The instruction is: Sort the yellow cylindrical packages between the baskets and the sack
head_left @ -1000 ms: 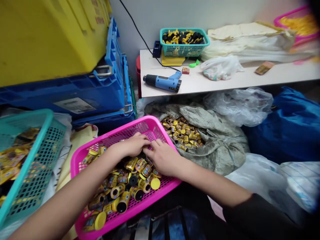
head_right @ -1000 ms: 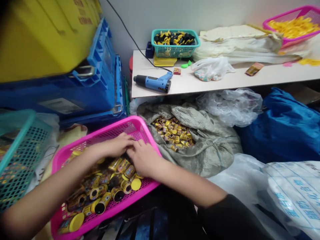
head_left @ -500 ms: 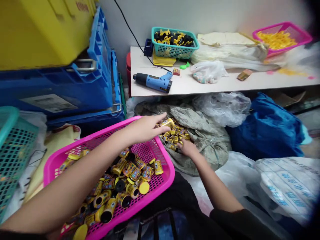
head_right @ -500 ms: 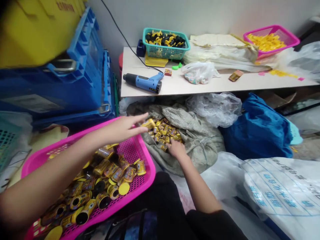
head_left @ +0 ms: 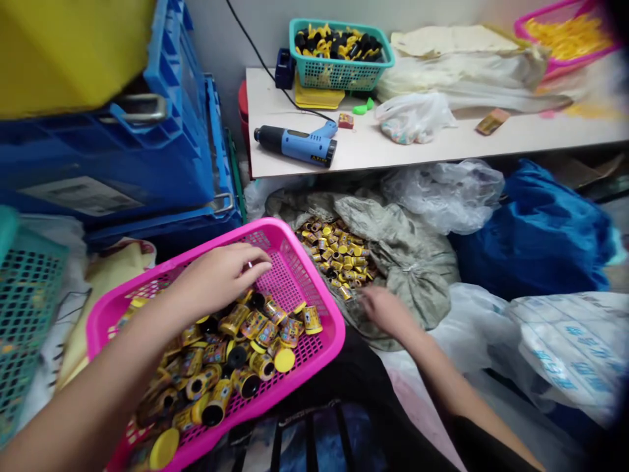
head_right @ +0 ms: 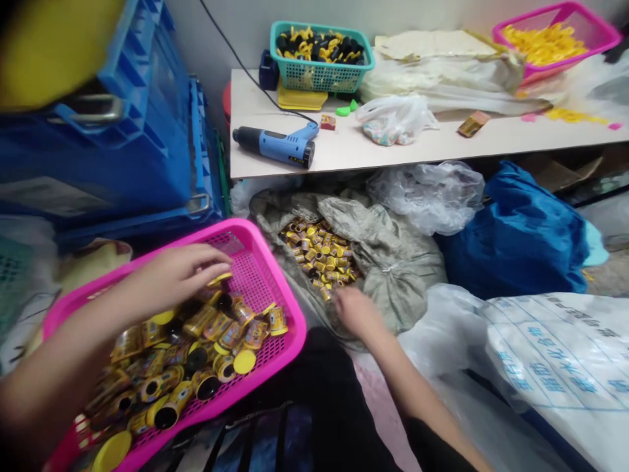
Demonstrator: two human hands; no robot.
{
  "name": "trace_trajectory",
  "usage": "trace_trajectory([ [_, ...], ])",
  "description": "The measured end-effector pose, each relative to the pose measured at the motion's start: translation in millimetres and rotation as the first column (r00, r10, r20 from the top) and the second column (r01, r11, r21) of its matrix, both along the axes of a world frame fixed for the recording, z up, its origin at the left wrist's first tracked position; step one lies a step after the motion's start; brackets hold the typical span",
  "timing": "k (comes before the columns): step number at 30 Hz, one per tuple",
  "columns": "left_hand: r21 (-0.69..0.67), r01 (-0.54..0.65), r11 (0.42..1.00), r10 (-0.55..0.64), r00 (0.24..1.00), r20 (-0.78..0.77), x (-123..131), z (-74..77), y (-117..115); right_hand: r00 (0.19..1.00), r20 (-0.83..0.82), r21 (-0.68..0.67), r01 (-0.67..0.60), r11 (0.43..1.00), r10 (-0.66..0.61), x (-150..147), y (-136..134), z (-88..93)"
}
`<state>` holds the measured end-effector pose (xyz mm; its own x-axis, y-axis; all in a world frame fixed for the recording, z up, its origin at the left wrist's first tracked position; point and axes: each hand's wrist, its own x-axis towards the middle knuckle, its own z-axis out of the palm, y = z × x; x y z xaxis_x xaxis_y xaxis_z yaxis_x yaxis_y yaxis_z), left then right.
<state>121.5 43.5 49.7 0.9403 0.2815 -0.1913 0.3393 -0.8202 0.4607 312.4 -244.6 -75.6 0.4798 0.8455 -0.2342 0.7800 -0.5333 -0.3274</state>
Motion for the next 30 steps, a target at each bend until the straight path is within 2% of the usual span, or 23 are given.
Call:
trace_trajectory([
  [2, 0.052, 0.018, 0.998, -0.014, 0.997, -0.081, -16, -5.7, 3, 0.998, 0.030, 0.195, 0.047, 0.980, -0.054, 2, 25, 34.3],
  [3, 0.076, 0.045, 0.996, -0.035, 0.992, -0.124, -23, -9.7, 4, 0.999, 0.029, 0.417, 0.025, 0.909, -0.041, -2, 39, 52.2],
  [4, 0.103, 0.069, 0.992, -0.051, 0.984, -0.168, -28, -14.0, 5, 0.999, 0.028, 0.559, -0.051, 0.827, 0.043, -11, 52, 69.0],
  [5, 0.134, 0.086, 0.987, -0.057, 0.976, -0.210, -31, -18.0, 5, 0.982, 0.044, 0.582, -0.174, 0.794, 0.183, -23, 64, 83.5],
  [6, 0.168, 0.090, 0.982, -0.046, 0.968, -0.248, -34, -21.4, 4, 0.934, 0.075, 0.508, -0.338, 0.792, 0.350, -38, 76, 94.7],
  [8, 0.231, 0.073, 0.970, 0.002, 0.950, -0.311, -34, -24.6, 1, 0.791, 0.104, 0.135, -0.612, 0.779, 0.603, -67, 95, 106.1],
  [10, 0.245, 0.095, 0.965, 0.002, 0.929, -0.371, -32, -23.1, -2, 0.697, 0.077, -0.216, -0.686, 0.694, 0.713, -87, 107, 106.5],
  [11, 0.235, 0.122, 0.964, -0.019, 0.917, -0.397, -32, -21.7, -3, 0.679, 0.073, -0.306, -0.682, 0.665, 0.730, -92, 111, 105.0],
  [12, 0.220, 0.151, 0.964, -0.048, 0.910, -0.412, -33, -20.6, -4, 0.671, 0.075, -0.335, -0.680, 0.652, 0.738, -94, 112, 103.6],
  [13, 0.206, 0.175, 0.963, -0.077, 0.908, -0.411, -35, -20.1, -5, 0.671, 0.084, -0.309, -0.685, 0.659, 0.737, -92, 112, 102.9],
  [15, 0.188, 0.179, 0.966, -0.102, 0.927, -0.362, -42, -21.6, -3, 0.697, 0.111, -0.146, -0.694, 0.705, 0.708, -81, 107, 104.2],
  [17, 0.162, 0.107, 0.981, -0.062, 0.964, -0.259, -52, -24.3, 1, 0.759, 0.132, 0.155, -0.651, 0.743, 0.638, -63, 96, 107.3],
  [19, 0.048, 0.016, 0.999, -0.011, 0.993, -0.118, -58, -23.8, 5, 0.859, 0.124, 0.463, -0.494, 0.736, 0.497, -40, 83, 108.9],
  [20, -0.041, -0.025, 0.999, 0.024, 0.999, -0.030, -58, -21.4, 5, 0.905, 0.112, 0.558, -0.399, 0.727, 0.410, -26, 76, 108.5],
  [22, -0.245, -0.117, 0.962, 0.148, 0.983, 0.112, -48, -11.9, 0, 0.964, 0.113, 0.601, -0.258, 0.757, 0.239, 1, 65, 105.7],
  [24, -0.408, -0.209, 0.889, 0.305, 0.934, 0.186, -25, 2.1, -12, 0.972, 0.190, 0.523, -0.218, 0.824, 0.136, 21, 59, 104.3],
  [25, -0.458, -0.231, 0.858, 0.362, 0.905, 0.222, -9, 9.8, -19, 0.966, 0.233, 0.500, -0.214, 0.839, 0.108, 26, 58, 105.6],
  [26, -0.491, -0.194, 0.849, 0.365, 0.888, 0.281, 8, 17.4, -25, 0.962, 0.264, 0.520, -0.200, 0.830, 0.067, 26, 59, 108.7],
  [27, -0.489, -0.122, 0.864, 0.325, 0.877, 0.355, 24, 24.3, -29, 0.962, 0.274, 0.580, -0.179, 0.795, 0.016, 21, 62, 113.4],
  [29, -0.367, -0.050, 0.929, 0.216, 0.878, 0.428, 50, 34.4, -31, 0.972, 0.234, 0.728, -0.162, 0.666, -0.020, -1, 70, 124.6],
  [30, -0.283, -0.044, 0.958, 0.168, 0.887, 0.430, 57, 36.8, -29, 0.977, 0.210, 0.757, -0.186, 0.626, 0.036, -17, 75, 129.2],
])
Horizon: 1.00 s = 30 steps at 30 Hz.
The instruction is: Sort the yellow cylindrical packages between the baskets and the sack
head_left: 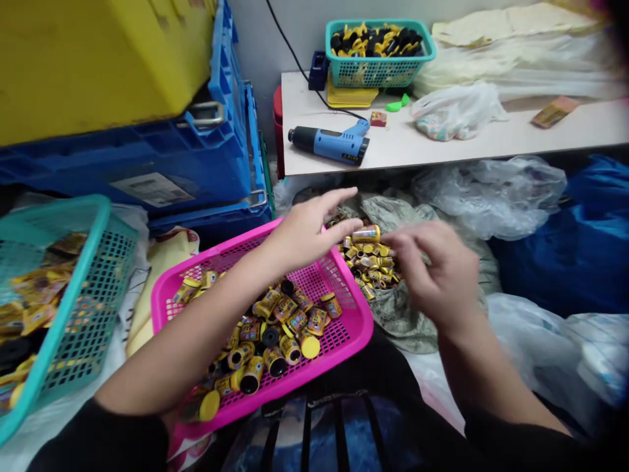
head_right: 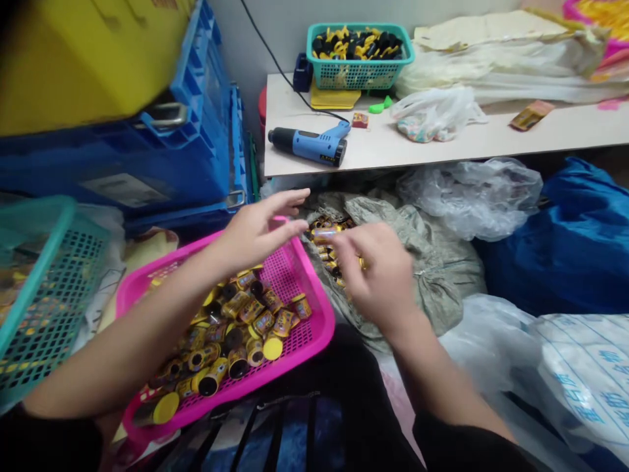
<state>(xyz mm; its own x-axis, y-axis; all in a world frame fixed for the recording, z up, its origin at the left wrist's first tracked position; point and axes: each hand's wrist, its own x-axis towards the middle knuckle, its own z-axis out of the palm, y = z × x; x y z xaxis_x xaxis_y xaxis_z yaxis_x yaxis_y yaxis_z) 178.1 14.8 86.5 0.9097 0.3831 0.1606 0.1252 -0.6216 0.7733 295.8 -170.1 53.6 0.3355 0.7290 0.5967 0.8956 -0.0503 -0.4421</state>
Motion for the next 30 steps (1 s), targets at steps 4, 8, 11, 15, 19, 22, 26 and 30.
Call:
trace_trajectory([
  [4, 0.184, 0.167, 0.969, -0.086, 0.919, -0.385, -18, -13.4, 15, 0.871, -0.069, -0.553, -0.439, 0.709, 0.486, -56, 22, -5.2],
  [8, 0.136, 0.318, 0.938, -0.160, 0.748, -0.644, -63, -51.3, 8, 0.793, -0.191, -0.893, -0.385, 0.233, 0.578, -73, 39, -30.7],
  [11, 0.177, 0.231, 0.957, -0.063, 0.757, -0.651, -75, -72.2, -5, 0.798, -0.221, -0.847, -0.442, 0.296, 0.560, -67, 37, -31.5],
  [15, 0.139, 0.134, 0.981, -0.018, 0.781, -0.624, -70, -77.6, -3, 0.811, -0.404, -0.683, -0.575, 0.451, 0.423, -43, 13, -9.9],
  [19, 0.050, 0.042, 0.998, -0.006, 0.825, -0.565, -66, -59.7, 9, 0.913, -0.310, -0.445, -0.385, 0.808, 0.264, 3, -18, -10.8],
  [22, -0.076, -0.018, 0.997, -0.022, 0.870, -0.492, -55, -34.1, 6, 0.984, -0.176, -0.489, -0.118, 0.864, 0.034, 38, -33, -26.5],
  [26, -0.165, 0.002, 0.986, -0.036, 0.978, -0.206, -21, -0.1, -13, 0.978, -0.186, -0.260, 0.044, 0.965, -0.094, 44, -34, -18.7],
  [30, 0.062, 0.066, 0.996, -0.054, 0.983, -0.173, -9, 10.8, -11, 0.960, -0.270, 0.064, -0.059, 0.996, 0.075, -1, -15, 4.1],
])
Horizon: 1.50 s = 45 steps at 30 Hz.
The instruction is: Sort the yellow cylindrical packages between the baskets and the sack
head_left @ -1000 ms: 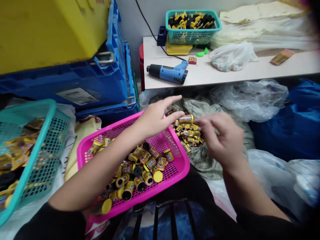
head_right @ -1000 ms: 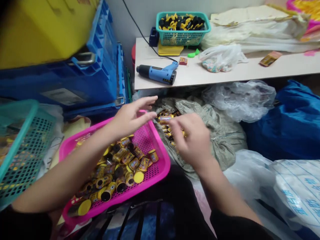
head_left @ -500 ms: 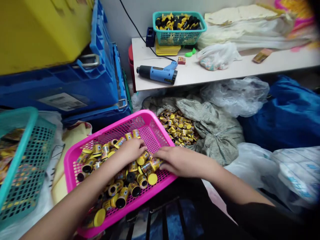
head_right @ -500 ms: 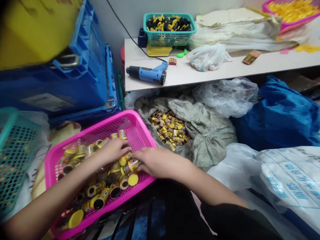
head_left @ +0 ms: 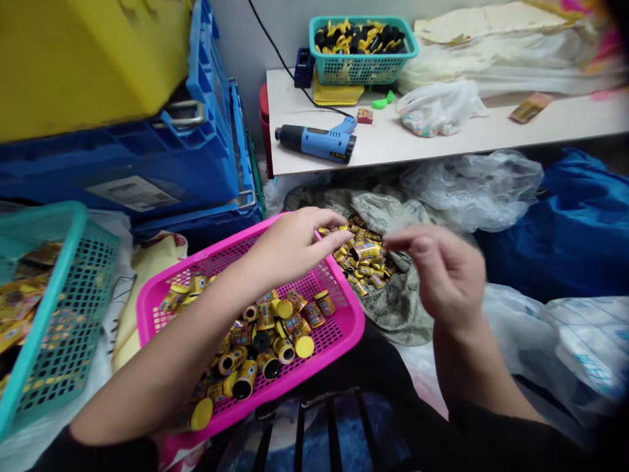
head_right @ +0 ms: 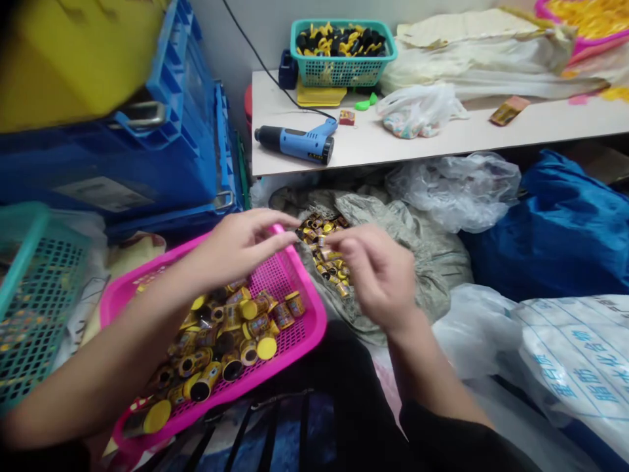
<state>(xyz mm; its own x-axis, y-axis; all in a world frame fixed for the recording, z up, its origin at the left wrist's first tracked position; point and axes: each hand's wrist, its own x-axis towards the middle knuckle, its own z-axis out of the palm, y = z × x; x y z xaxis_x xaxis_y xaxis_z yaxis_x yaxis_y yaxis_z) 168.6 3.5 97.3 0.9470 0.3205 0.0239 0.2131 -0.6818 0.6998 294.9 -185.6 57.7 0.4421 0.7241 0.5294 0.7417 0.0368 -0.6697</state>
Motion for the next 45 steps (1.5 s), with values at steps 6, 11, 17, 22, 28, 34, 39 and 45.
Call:
trace_trajectory([
  [6, 0.027, 0.242, 0.970, -0.181, 0.789, -0.587, -53, -47.7, 7, 0.747, 0.224, -0.813, -0.211, 0.543, 0.625, -72, 42, -40.8],
  [11, -0.051, 0.235, 0.971, -0.222, 0.796, -0.563, -93, -70.5, -3, 0.674, 0.094, -0.946, -0.168, 0.276, 0.733, -86, 56, -59.5],
  [17, -0.154, -0.074, 0.985, 0.008, 0.921, -0.390, -115, -61.9, 18, 0.793, -0.048, -0.748, -0.431, 0.504, 0.607, -56, 41, -36.1],
  [22, -0.079, 0.141, 0.987, -0.162, 0.873, -0.460, -108, -71.6, -3, 0.914, -0.160, -0.394, -0.407, 0.824, 0.374, -29, 19, -26.0],
  [28, -0.121, 0.143, 0.982, -0.176, 0.926, -0.335, -109, -82.3, -24, 1.000, -0.007, -0.200, 0.027, 0.979, -0.029, 20, -11, -41.5],
  [34, -0.376, -0.175, 0.910, 0.048, 0.946, -0.322, -93, -65.8, -6, 0.957, 0.201, -0.244, 0.255, 0.936, -0.208, 31, -18, -48.4],
  [39, -0.137, 0.295, 0.946, -0.324, 0.822, -0.468, -76, -72.6, -29, 0.899, 0.118, -0.588, -0.279, 0.759, 0.422, -46, 14, -22.1],
  [45, 0.069, 0.258, 0.964, -0.202, 0.875, -0.440, -101, -79.7, -11, 0.829, -0.002, -0.933, -0.203, 0.297, 0.560, -90, 50, -33.8],
])
